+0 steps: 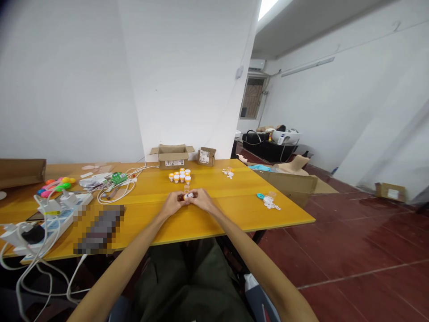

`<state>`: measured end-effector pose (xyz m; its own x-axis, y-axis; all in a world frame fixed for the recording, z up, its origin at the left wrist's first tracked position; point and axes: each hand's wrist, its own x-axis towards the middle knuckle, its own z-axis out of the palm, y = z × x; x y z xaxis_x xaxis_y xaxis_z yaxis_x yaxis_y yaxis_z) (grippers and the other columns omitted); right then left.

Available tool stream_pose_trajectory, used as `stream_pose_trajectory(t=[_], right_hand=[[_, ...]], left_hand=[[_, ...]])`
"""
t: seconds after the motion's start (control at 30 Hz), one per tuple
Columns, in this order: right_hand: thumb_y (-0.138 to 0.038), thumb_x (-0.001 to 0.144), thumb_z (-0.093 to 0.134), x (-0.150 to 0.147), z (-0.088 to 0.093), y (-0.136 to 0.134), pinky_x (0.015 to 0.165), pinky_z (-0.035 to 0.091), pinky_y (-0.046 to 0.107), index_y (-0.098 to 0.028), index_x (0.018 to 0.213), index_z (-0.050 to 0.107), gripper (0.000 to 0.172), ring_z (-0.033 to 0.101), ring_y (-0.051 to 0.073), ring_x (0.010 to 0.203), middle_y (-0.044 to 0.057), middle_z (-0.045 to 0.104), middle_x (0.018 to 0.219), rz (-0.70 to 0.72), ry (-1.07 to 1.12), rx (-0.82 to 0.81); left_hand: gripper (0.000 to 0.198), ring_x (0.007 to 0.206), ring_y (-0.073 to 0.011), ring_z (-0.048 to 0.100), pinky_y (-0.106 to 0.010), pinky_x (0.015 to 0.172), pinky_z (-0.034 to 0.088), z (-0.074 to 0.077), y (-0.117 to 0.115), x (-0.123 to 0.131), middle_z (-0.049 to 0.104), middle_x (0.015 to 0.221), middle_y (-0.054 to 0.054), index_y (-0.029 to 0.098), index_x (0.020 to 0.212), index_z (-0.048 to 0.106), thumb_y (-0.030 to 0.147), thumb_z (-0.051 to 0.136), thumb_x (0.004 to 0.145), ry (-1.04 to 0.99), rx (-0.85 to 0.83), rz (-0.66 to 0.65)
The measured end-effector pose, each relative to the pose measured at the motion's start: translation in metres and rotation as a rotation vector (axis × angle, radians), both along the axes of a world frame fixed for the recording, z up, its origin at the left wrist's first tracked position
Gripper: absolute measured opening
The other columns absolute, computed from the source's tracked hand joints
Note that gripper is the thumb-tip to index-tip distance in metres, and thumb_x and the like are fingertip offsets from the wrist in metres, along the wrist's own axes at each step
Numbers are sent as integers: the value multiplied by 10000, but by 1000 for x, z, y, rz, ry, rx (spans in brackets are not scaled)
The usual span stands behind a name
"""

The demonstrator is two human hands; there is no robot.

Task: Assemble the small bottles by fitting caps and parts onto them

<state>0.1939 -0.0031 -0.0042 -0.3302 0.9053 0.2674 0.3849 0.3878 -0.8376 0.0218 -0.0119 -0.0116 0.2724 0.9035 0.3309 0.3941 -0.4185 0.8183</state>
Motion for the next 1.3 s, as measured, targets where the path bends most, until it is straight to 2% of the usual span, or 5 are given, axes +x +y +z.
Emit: stream_pose_trajectory(t=[0.23, 0.77, 1.0, 1.13, 1.3], right_hand=[[-320, 697, 725, 1, 6, 2, 721, 534, 315, -162, 841, 767, 218, 706, 246, 783, 42, 770, 798, -40, -109, 3], [-283, 612, 771, 4, 8, -1, 734, 548, 313, -175, 868, 746, 279, 703, 232, 801, 30, 764, 831, 40, -40, -22], [-248, 620, 735, 3, 7, 2, 720, 531, 295, -169, 862, 748, 255, 699, 220, 792, 34, 764, 830, 20, -39, -56], [-243, 608, 729, 2, 11, 4, 668, 513, 266, -177, 823, 750, 226, 684, 199, 744, 14, 752, 778, 35, -68, -56], [-255, 600, 727, -2, 20, 8, 595, 469, 242, -184, 725, 747, 145, 649, 181, 673, -13, 720, 674, 63, -139, -45]], left_hand=[[150, 679, -163, 608, -263, 676, 481, 5, -3, 0, 698, 700, 22, 173, 818, 758, 204, 712, 678, 0, 1, -13], [140, 671, -164, 605, -273, 684, 493, 3, 0, 1, 695, 695, 16, 162, 800, 765, 228, 741, 678, -68, -33, -76], [111, 685, -160, 595, -281, 723, 492, 1, 1, 2, 685, 706, 14, 170, 771, 740, 185, 751, 661, -27, 21, -31], [122, 771, -194, 588, -313, 797, 486, -2, 3, 0, 677, 705, -3, 189, 734, 738, 241, 792, 638, 30, 124, 44], [132, 807, -209, 570, -318, 808, 475, -6, 6, -2, 662, 695, 0, 201, 706, 729, 297, 788, 638, 72, 129, 98]])
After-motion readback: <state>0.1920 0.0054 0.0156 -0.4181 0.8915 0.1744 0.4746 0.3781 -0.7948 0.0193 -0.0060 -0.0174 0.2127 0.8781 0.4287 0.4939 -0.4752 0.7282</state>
